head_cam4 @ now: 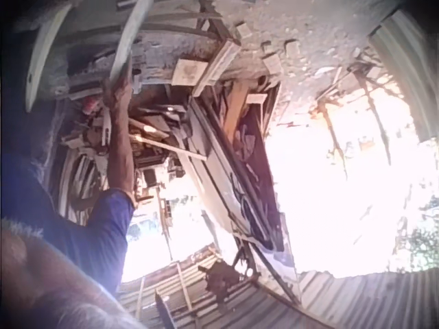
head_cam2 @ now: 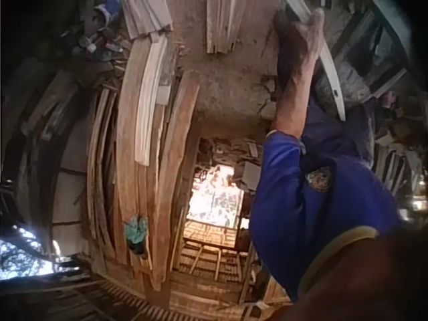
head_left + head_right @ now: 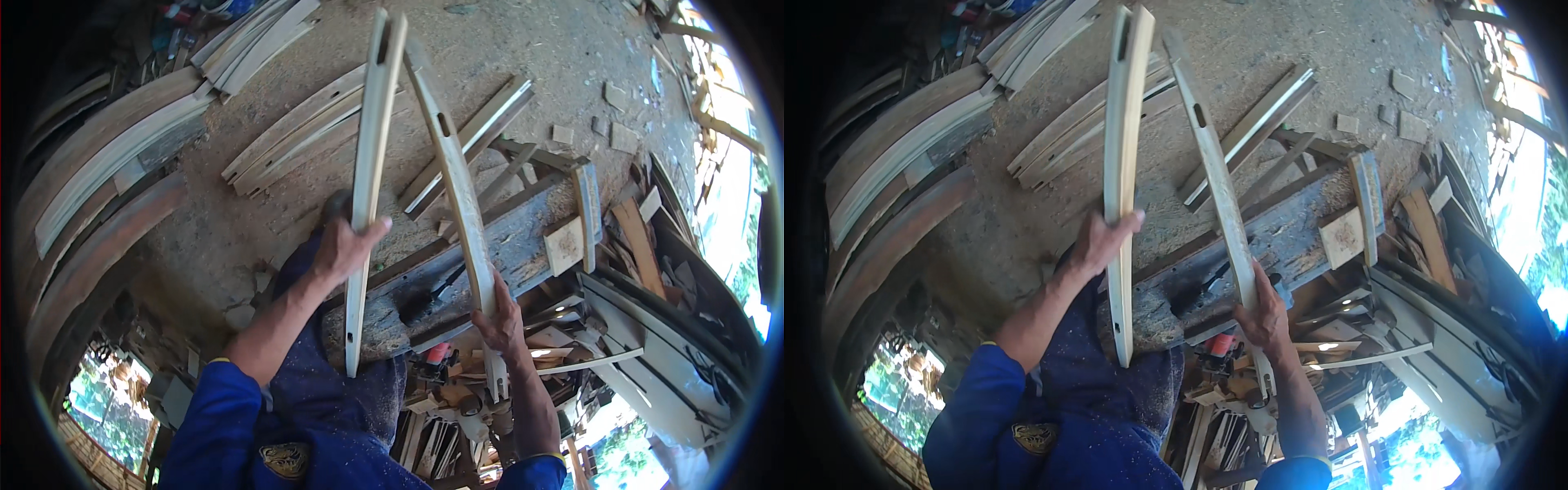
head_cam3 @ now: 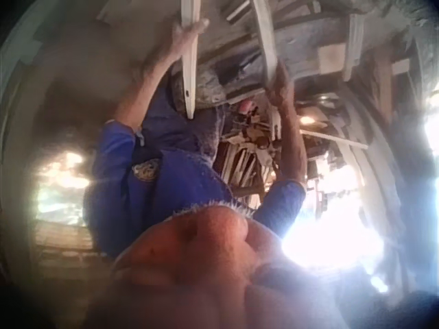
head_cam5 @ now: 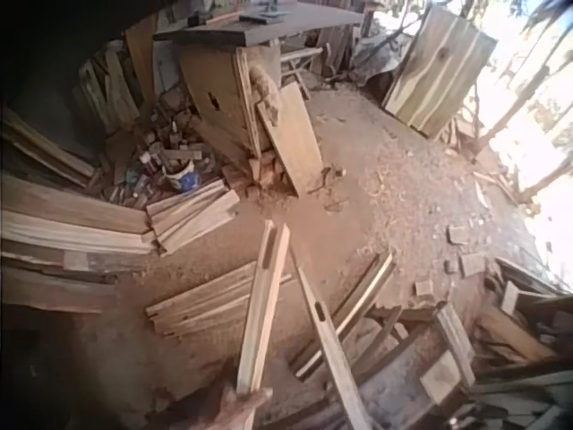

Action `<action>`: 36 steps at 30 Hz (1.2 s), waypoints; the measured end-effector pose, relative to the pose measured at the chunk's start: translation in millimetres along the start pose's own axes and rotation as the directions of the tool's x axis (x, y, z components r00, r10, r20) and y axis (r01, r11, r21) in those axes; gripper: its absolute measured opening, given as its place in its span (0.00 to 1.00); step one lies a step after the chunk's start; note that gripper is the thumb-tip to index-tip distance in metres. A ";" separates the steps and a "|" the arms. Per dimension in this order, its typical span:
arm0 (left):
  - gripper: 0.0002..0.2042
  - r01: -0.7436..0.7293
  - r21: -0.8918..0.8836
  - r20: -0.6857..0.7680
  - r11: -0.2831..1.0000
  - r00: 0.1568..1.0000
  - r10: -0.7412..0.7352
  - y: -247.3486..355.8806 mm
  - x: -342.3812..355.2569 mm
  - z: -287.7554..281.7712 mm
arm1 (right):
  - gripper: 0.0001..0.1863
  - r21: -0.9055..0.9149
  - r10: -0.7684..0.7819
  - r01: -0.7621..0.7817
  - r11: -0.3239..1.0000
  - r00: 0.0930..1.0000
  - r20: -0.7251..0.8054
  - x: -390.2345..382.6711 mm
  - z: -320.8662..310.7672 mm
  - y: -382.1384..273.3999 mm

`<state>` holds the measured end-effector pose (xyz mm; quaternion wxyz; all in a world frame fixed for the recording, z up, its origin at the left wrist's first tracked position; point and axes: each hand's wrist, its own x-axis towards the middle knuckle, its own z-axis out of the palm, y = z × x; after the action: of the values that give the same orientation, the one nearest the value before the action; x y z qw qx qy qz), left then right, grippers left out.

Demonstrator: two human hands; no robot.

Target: The person chisels grooves into wooden slats using a chisel and hammer while sitting on the floor.

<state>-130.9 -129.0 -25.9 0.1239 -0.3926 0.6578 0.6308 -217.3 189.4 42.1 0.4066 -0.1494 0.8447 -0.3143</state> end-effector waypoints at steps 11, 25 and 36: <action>0.38 -0.313 0.244 0.434 0.918 0.881 0.186 -47.0 -156.2 156.0 | 0.41 -0.414 -0.242 -0.039 0.909 0.760 -0.604 -131.8 -147.6 87.5; 0.35 -0.577 0.758 0.513 0.304 0.816 0.268 -159.7 -165.1 214.0 | 0.38 -0.844 -0.309 0.381 0.378 0.911 0.273 -149.5 -151.4 59.4; 0.45 -0.904 0.244 0.737 0.351 0.408 0.539 -42.8 -250.3 64.0 | 0.08 -0.661 -0.497 0.750 0.025 0.583 0.643 -72.3 -69.5 41.2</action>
<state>42.1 24.9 96.4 0.1132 0.2203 0.8631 0.4401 -226.3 285.8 90.9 0.1664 -0.7351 0.6532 0.0731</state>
